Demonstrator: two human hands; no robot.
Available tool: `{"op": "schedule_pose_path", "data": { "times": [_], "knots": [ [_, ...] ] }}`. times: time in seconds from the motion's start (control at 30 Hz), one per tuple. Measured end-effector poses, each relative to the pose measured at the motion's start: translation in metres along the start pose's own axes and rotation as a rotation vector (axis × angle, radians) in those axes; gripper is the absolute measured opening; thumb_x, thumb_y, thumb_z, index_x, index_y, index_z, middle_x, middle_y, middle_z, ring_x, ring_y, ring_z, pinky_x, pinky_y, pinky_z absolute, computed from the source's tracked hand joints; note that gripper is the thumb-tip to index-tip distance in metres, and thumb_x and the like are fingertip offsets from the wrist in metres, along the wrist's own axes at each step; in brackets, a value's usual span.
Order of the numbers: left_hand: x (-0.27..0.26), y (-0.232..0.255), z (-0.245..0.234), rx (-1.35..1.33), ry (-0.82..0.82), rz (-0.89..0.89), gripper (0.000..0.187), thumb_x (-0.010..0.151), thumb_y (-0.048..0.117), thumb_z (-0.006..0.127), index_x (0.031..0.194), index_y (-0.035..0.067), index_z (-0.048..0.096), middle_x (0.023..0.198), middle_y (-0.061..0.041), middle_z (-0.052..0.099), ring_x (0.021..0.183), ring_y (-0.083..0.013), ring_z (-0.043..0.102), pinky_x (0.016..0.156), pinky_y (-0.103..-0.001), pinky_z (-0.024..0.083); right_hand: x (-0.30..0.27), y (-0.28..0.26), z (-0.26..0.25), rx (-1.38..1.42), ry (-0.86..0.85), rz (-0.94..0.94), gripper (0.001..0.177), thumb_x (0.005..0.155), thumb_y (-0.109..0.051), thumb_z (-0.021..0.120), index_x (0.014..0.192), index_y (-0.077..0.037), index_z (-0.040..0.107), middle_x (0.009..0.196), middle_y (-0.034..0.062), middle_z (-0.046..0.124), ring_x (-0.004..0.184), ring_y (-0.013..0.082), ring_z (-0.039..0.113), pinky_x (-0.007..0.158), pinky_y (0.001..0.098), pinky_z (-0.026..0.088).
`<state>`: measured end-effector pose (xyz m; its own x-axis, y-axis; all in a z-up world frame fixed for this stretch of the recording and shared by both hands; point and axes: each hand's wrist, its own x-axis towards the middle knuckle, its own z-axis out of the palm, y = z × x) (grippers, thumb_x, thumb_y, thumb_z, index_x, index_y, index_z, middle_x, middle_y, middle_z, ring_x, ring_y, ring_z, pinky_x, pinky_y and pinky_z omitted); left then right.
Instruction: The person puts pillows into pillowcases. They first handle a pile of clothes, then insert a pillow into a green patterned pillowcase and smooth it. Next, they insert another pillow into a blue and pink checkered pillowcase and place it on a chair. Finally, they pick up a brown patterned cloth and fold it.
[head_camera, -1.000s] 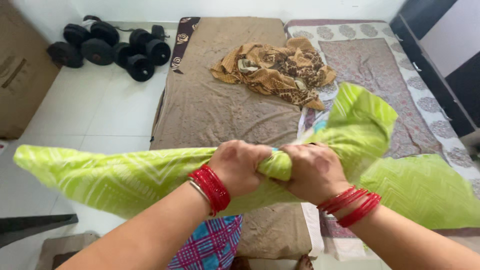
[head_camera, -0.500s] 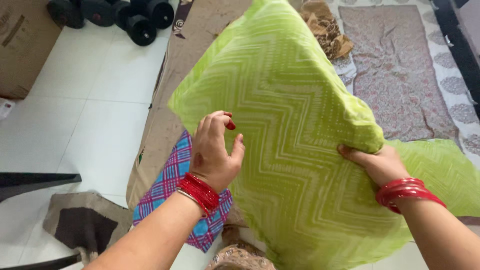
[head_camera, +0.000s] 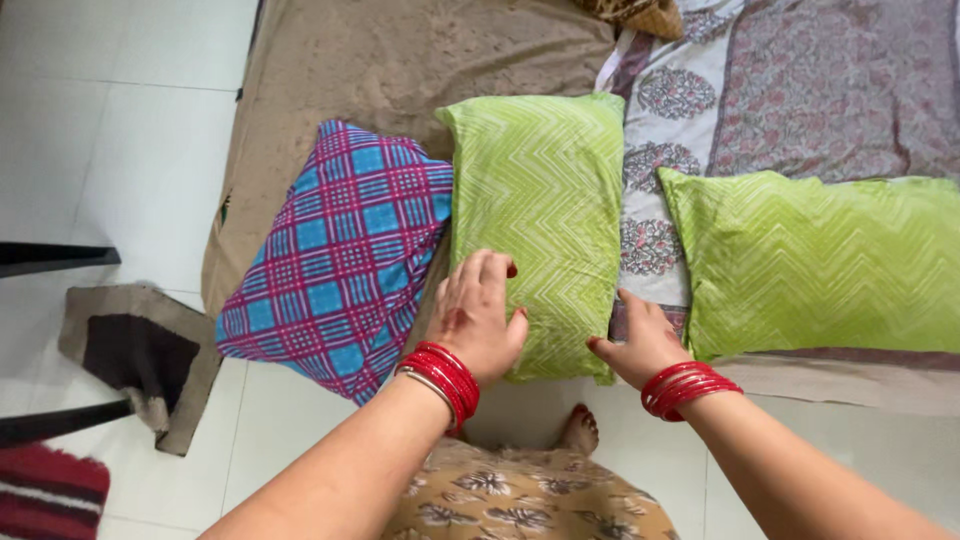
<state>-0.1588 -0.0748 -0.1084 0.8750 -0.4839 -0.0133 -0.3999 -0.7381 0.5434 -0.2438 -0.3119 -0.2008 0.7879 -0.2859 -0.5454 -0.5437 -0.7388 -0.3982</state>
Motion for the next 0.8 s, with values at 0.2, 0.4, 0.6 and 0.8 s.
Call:
{"op": "schedule_pose_path", "data": {
  "times": [0.2,0.4,0.6,0.8],
  "knots": [
    [0.044,-0.070,0.101,0.130,-0.028,-0.035,0.071,0.080,0.023,0.072,0.141,0.003,0.042,0.149,-0.022,0.043,0.142,-0.0372,0.037,0.114,-0.052,0.028,0.106,-0.011,0.012,0.009,0.378,-0.526,0.094,0.090,-0.036,0.080,0.155,0.007,0.028,0.152,0.0352,0.038,0.142,0.0471,0.036,0.117,0.0518,0.030],
    [0.094,-0.153,0.213,0.329,-0.218,-0.213,0.077,0.092,0.032,0.059,0.158,0.019,0.021,0.167,-0.008,0.012,0.156,-0.0338,0.009,0.122,-0.057,0.009,0.206,0.012,0.078,-0.131,0.917,-0.447,0.079,0.108,-0.040,0.057,0.160,0.006,0.019,0.164,0.0306,0.023,0.157,0.0403,0.022,0.131,0.0458,0.023],
    [0.086,-0.193,0.258,0.158,-0.534,-0.388,0.070,0.100,0.051,0.052,0.159,0.045,0.014,0.172,0.005,-0.001,0.157,-0.0369,0.005,0.121,-0.064,0.011,0.219,-0.006,0.161,-0.277,-0.001,-0.301,0.091,0.103,-0.056,0.043,0.160,-0.002,-0.001,0.170,0.0190,-0.004,0.158,0.0312,-0.004,0.126,0.0484,0.005],
    [0.081,-0.202,0.252,0.109,-0.420,-0.291,0.078,0.096,0.057,0.057,0.161,0.042,0.016,0.172,0.004,0.004,0.157,-0.0356,0.011,0.120,-0.064,0.016,0.206,0.005,0.148,-0.405,0.486,-0.100,0.087,0.105,-0.053,0.037,0.168,-0.004,0.001,0.174,0.0178,-0.001,0.161,0.0285,-0.001,0.133,0.0432,0.005]
  ]
}}
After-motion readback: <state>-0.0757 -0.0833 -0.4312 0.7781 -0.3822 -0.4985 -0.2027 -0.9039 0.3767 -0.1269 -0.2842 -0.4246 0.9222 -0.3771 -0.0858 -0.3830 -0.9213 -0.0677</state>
